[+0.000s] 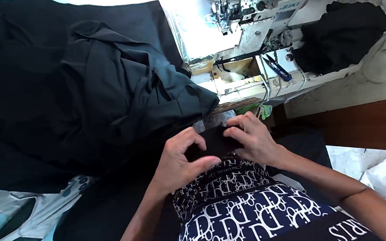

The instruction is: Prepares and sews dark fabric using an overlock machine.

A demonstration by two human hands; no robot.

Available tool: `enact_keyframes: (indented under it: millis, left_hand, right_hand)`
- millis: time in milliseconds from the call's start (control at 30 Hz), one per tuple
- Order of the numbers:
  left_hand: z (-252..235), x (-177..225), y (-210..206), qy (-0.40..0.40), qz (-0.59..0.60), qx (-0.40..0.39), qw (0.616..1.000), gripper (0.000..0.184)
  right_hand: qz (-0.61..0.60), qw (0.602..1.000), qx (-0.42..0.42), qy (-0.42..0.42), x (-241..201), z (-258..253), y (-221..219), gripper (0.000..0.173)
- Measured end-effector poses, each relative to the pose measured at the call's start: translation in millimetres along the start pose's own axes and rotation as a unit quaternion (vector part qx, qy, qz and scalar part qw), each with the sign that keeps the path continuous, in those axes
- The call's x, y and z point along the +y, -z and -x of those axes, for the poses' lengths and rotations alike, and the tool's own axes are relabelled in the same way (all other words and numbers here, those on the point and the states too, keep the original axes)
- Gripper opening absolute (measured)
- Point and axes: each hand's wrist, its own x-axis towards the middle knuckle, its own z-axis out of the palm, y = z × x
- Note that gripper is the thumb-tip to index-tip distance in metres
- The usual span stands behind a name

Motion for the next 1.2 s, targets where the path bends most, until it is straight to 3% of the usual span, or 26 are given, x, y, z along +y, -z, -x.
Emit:
enact_keyframes:
  millis: [33,100,167,300,533,800,900,1000,1067,1133,1200]
  left_hand:
    - [1.4,1.6,-1.5,-0.017,-0.07,-0.005,0.997,0.043]
    - [2.8,3.0,-5.9,-0.048,-0.189,-0.007,0.981,0.054]
    - [2.0,1.1,-8.7,-0.063,-0.235,0.004,0.97,0.05]
    - [-2.6,-2.2,-7.3,-0.053,-0.174,0.054,0.982,0.024]
    - [-5.4,-3.5,-10.8,-0.039,-0.075,0.123,0.989,0.022]
    - [-0.6,-6.8,-13.2,-0.007,-0.035,0.17,0.985,0.013]
    - [5.5,-5.3,-8.6,0.021,-0.065,0.163,0.984,0.021]
    - [15.6,-11.5,-0.7,0.042,-0.123,0.123,0.984,0.021]
    - [21.5,-16.4,4.3,0.054,-0.142,0.11,0.982,0.015]
    - [22.5,-17.0,14.1,0.055,-0.138,0.106,0.983,0.015]
    - [17.1,-14.8,28.1,0.036,-0.132,0.112,0.984,0.013]
  right_hand:
    - [-0.05,0.998,-0.004,-0.03,-0.2,-1.7,1.8,0.012]
    - [-0.131,0.988,-0.015,-0.085,0.1,-5.3,6.0,0.028]
    - [-0.17,0.978,-0.016,-0.12,-0.2,-7.0,7.9,0.033]
    - [-0.23,0.959,0.031,-0.161,-3.7,-6.4,3.6,0.022]
    - [-0.328,0.915,0.173,-0.158,-6.4,-7.3,-7.6,0.005]
    - [-0.343,0.907,0.197,-0.142,-7.9,-12.4,-18.2,0.01]
    - [-0.322,0.922,0.161,-0.146,-6.4,-17.4,-21.6,0.013]
    - [-0.315,0.929,0.024,-0.195,-0.1,-22.7,-24.8,0.028]
    - [-0.345,0.908,-0.061,-0.231,5.5,-24.2,-29.1,0.022]
    - [-0.359,0.901,-0.085,-0.231,6.8,-30.5,-30.0,0.011]
    - [-0.343,0.917,-0.061,-0.192,5.3,-45.0,-24.4,0.011]
